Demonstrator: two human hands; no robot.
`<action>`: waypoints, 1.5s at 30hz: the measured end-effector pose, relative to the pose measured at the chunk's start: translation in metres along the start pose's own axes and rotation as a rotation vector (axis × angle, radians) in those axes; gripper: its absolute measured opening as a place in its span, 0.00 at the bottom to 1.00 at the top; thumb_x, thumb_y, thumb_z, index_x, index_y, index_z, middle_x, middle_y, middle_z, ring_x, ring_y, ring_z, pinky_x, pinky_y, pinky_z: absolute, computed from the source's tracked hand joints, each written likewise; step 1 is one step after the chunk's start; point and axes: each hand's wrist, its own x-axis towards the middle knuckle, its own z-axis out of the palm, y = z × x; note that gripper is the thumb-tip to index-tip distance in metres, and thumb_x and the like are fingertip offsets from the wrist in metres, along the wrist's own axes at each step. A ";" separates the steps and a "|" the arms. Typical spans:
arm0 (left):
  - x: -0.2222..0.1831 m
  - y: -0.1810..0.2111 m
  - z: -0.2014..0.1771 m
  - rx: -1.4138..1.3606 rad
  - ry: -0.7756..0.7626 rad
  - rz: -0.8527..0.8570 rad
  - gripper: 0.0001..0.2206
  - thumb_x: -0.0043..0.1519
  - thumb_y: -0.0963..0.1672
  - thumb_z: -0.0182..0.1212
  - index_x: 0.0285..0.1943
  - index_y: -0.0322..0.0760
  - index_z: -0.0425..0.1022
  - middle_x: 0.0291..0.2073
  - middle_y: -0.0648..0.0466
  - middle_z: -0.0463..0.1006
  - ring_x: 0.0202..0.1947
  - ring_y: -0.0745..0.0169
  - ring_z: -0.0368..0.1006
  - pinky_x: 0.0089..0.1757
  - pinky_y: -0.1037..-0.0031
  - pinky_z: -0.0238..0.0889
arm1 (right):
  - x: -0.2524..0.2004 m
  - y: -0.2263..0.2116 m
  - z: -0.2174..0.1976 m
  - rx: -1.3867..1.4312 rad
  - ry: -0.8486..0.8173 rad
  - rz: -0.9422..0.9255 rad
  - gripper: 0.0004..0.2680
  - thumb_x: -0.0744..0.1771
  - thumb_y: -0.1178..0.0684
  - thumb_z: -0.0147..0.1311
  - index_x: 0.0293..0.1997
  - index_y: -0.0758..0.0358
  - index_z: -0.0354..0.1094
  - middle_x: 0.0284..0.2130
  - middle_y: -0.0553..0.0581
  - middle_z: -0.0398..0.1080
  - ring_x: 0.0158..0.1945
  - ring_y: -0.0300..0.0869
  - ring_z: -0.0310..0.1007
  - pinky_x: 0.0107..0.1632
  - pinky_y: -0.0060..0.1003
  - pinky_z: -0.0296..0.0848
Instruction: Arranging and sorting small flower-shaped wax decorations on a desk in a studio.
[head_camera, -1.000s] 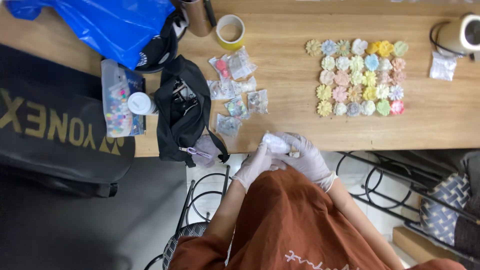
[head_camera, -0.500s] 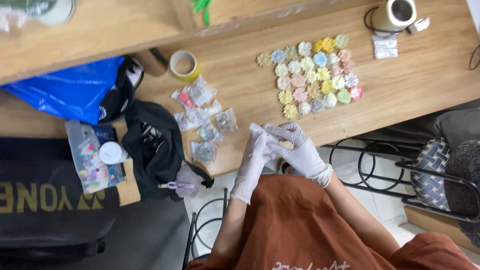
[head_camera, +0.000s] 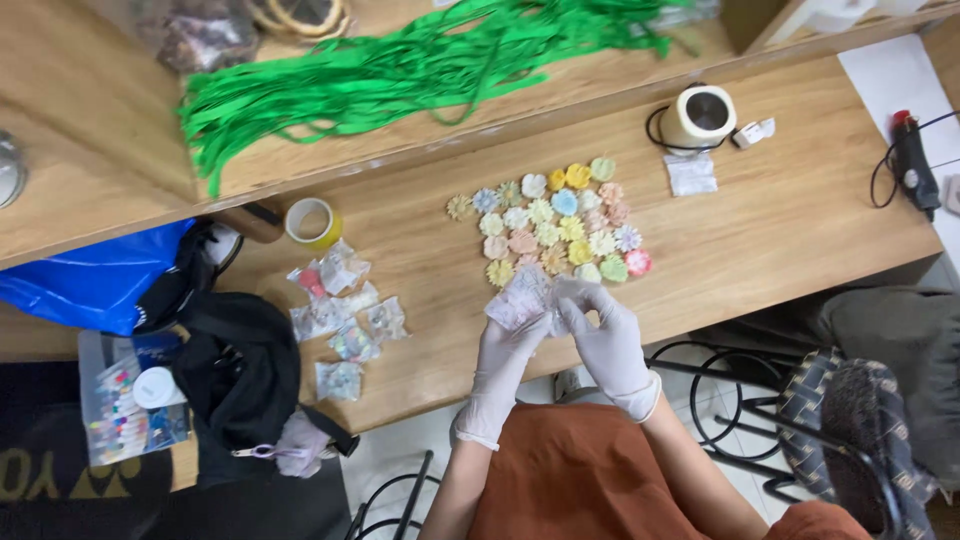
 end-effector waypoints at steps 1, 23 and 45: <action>0.005 -0.001 0.020 -0.024 0.034 -0.022 0.19 0.63 0.44 0.64 0.62 0.29 0.73 0.48 0.55 0.78 0.45 0.68 0.72 0.43 0.73 0.65 | 0.004 0.009 -0.019 -0.035 0.020 -0.088 0.04 0.67 0.62 0.58 0.46 0.66 0.73 0.34 0.50 0.74 0.35 0.32 0.70 0.43 0.29 0.73; 0.099 -0.066 0.217 -0.039 0.039 -0.022 0.17 0.60 0.38 0.61 0.59 0.29 0.76 0.52 0.50 0.81 0.52 0.62 0.77 0.53 0.72 0.71 | 0.085 0.055 -0.235 -0.498 0.299 -0.477 0.07 0.62 0.58 0.66 0.42 0.56 0.77 0.39 0.50 0.77 0.43 0.46 0.77 0.49 0.40 0.70; 0.082 0.011 0.280 -0.759 -0.432 -0.629 0.20 0.65 0.44 0.57 0.66 0.34 0.69 0.62 0.45 0.74 0.61 0.48 0.71 0.60 0.54 0.66 | -0.010 0.039 -0.201 0.349 0.935 0.009 0.21 0.64 0.59 0.65 0.62 0.63 0.60 0.49 0.52 0.66 0.51 0.36 0.70 0.54 0.33 0.71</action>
